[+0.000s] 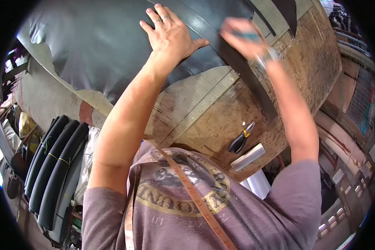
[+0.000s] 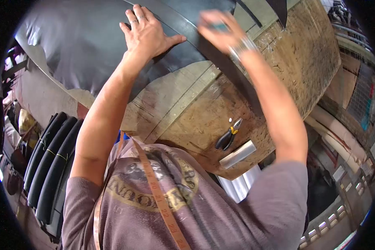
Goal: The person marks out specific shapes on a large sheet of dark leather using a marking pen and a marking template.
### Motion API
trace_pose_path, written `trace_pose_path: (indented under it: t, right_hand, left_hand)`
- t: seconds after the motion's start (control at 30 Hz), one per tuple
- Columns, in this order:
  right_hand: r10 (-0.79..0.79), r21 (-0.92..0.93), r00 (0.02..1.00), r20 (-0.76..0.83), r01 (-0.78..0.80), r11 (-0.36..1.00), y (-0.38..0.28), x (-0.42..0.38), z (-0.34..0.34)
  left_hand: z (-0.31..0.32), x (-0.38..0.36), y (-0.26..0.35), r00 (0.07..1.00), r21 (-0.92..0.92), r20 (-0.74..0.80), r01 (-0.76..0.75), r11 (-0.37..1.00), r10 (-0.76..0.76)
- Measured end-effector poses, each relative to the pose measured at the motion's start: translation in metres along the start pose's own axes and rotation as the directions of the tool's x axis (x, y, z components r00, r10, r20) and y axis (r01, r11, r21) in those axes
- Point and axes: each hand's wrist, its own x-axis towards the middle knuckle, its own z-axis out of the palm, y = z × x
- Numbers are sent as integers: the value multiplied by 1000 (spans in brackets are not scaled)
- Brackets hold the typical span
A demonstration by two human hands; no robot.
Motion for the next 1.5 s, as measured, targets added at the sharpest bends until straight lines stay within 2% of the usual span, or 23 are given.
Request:
trace_pose_path:
  t: [0.03,0.07,0.1,0.13,0.2,0.3,0.33,0.37,0.47,0.53,0.6,0.7,0.77,0.83,0.97,1.07,1.1,1.2,1.3,1.37,1.43,1.47,1.5]
  right_hand:
    - [176,154,970,165,-202,967,-24,-41,-40]
    - [347,-59,874,341,-348,936,-15,-88,-66]
    - [255,-384,824,507,-49,922,25,-168,-76]
    - [504,-290,595,626,-422,859,16,-188,-107]
    - [741,-293,389,547,-741,605,-2,-215,-148]
    - [746,-2,616,253,-771,637,7,-274,-128]
    - [794,-26,584,167,-803,596,4,-276,-113]
    - [885,-162,428,180,-875,456,-12,-257,-110]
    - [816,-91,577,25,-812,577,0,-271,-79]
    - [867,-106,483,118,-862,495,1,-259,-84]
    - [807,-266,591,11,-776,572,-20,-226,-91]
    - [694,-86,708,-130,-705,704,-36,-156,-71]
    - [582,-127,788,-201,-610,782,-39,-109,-36]
    - [697,-316,691,-192,-716,623,-56,-59,-4]
    - [772,-251,494,-400,-869,427,-44,-16,49]
    - [786,-75,320,-529,-940,332,-27,-12,47]
    - [845,170,289,-450,-901,398,-11,-19,44]
    - [882,332,357,-306,-829,451,3,-25,20]
    - [781,399,474,-406,-677,619,-53,19,-54]
    - [918,618,170,-359,-693,370,-187,109,-130]
    - [903,714,156,-400,-565,414,-245,112,-179]
    - [872,768,224,-435,-415,489,-252,91,-195]
    - [847,795,273,-457,-301,526,-275,83,-205]
  left_hand:
    - [0,2,-3,1000,17,-7,-3,1000,3]
    - [-4,2,-1,999,47,34,-8,999,6]
    - [-7,0,-1,999,47,51,-14,999,12]
    - [-9,-1,-1,998,46,65,-26,999,23]
    - [-11,-1,-3,997,82,61,-55,995,50]
    - [-28,0,-24,965,172,117,-253,952,235]
    - [-31,7,-41,935,160,134,-348,924,329]
    - [-36,11,-58,900,126,137,-431,894,415]
    - [-24,17,-95,831,38,-21,-555,831,556]
    - [-25,12,-106,831,-11,-99,-550,835,547]
    - [-22,16,-107,841,-54,-130,-534,844,524]
    - [-22,15,-111,845,-136,-129,-534,835,519]
    - [-22,15,-115,843,-155,-137,-537,829,520]
    - [-29,16,-118,841,-156,-96,-541,826,532]
    - [-24,16,-125,818,-172,-125,-576,799,562]
    - [-26,19,-128,795,-157,-97,-606,779,599]
    - [-25,21,-131,787,-148,-94,-616,774,609]
    - [-27,36,-145,752,-207,-90,-655,727,653]
    - [-16,34,-150,746,-343,-74,-642,685,662]
    - [-19,43,-154,757,-543,-7,-551,633,653]
    - [-52,87,-162,587,-934,273,-26,355,762]
    - [-66,110,-166,474,-921,340,344,185,812]
    - [-73,128,-169,419,-721,270,685,-106,867]
